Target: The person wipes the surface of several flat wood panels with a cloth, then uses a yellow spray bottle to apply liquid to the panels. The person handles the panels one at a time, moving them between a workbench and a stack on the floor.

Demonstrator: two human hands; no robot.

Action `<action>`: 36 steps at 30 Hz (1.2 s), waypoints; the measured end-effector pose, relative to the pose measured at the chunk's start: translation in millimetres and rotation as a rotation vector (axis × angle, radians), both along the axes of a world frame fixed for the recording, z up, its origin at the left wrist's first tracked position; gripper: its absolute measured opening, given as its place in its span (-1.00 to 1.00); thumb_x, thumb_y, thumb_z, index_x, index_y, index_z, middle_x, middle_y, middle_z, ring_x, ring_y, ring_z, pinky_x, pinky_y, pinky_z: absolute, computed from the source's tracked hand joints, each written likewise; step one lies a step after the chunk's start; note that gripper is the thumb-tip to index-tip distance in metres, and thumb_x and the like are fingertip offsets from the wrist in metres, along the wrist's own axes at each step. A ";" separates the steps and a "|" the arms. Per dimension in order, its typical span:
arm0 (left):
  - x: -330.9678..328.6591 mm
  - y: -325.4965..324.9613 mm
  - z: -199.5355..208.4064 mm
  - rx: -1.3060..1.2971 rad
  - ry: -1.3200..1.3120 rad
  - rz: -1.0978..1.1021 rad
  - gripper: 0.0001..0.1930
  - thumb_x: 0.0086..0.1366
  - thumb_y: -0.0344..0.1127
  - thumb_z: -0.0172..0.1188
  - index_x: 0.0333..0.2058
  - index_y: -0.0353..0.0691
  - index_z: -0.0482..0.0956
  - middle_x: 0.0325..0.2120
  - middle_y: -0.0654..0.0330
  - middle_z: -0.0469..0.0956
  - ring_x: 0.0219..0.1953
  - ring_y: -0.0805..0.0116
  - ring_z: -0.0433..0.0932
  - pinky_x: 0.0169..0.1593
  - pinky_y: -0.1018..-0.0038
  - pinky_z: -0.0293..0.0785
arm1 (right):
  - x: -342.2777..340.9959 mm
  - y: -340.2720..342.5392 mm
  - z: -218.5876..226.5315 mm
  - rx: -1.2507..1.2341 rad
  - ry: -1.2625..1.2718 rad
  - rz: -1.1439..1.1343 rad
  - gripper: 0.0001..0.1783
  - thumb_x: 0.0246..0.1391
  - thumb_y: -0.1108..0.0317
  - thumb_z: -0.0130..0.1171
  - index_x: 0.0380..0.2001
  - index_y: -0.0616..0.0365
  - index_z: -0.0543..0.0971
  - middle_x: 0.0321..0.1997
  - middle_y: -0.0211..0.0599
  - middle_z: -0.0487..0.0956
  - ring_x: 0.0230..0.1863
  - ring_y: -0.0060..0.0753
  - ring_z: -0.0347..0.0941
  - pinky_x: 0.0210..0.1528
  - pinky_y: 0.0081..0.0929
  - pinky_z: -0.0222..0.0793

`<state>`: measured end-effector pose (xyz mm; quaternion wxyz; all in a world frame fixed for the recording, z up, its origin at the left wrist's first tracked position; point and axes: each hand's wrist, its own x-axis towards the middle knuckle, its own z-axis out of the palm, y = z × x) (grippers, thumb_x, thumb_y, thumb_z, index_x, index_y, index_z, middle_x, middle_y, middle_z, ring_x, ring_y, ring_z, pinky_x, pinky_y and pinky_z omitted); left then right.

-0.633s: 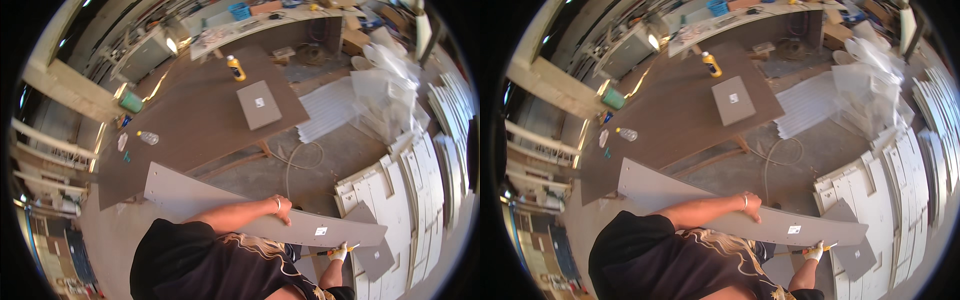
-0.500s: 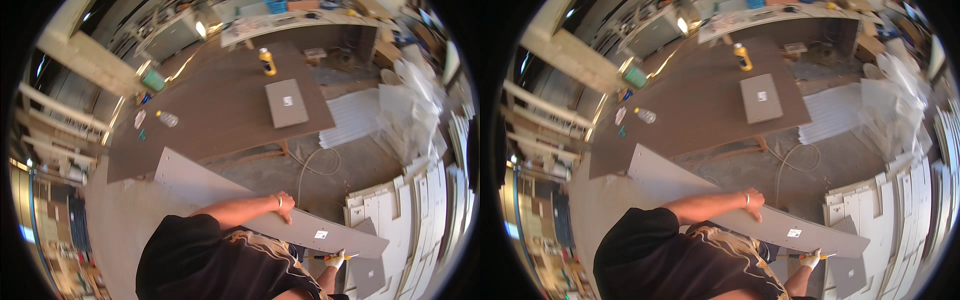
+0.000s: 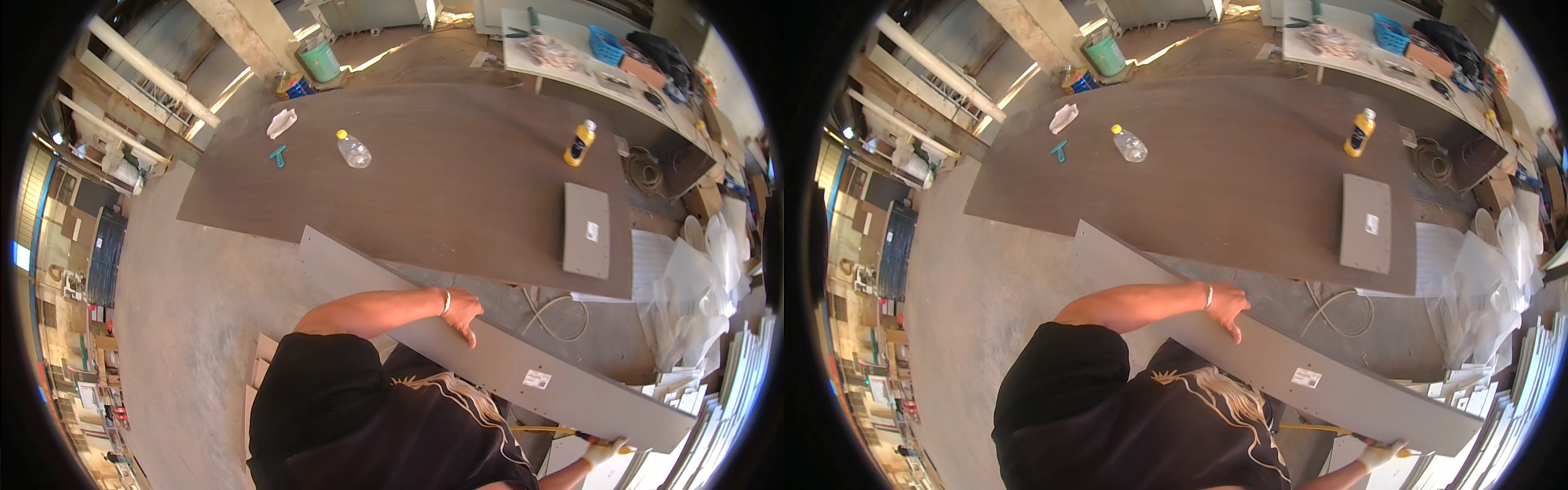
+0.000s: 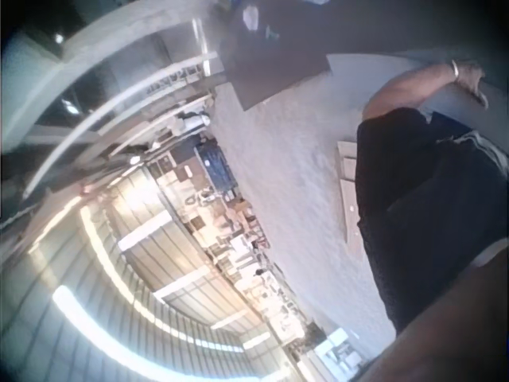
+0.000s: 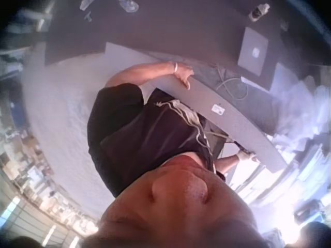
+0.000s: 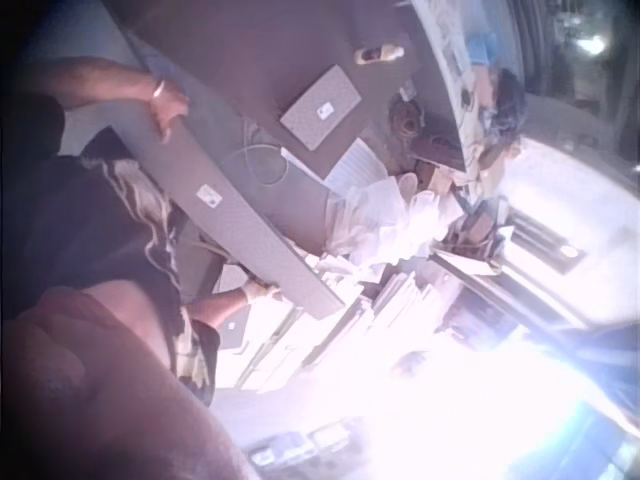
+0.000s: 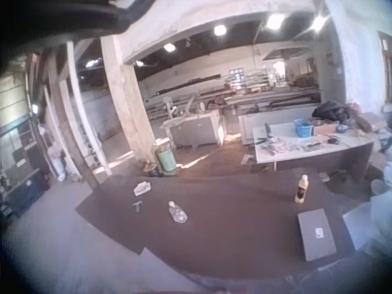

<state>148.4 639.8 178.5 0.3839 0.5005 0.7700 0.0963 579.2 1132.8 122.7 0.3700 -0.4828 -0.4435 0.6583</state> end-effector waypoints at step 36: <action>-269.1 -260.7 -93.2 -0.140 0.258 0.525 -0.06 0.26 0.63 -0.08 -0.33 -0.32 0.72 -0.30 -0.20 0.70 -0.11 -0.24 0.66 -0.04 -0.03 0.57 | -359.8 -456.6 58.3 -0.125 -0.355 0.456 -0.55 0.09 0.52 0.18 0.10 0.20 0.54 -0.34 -0.42 0.61 -0.58 -0.63 0.40 -0.56 -0.57 0.28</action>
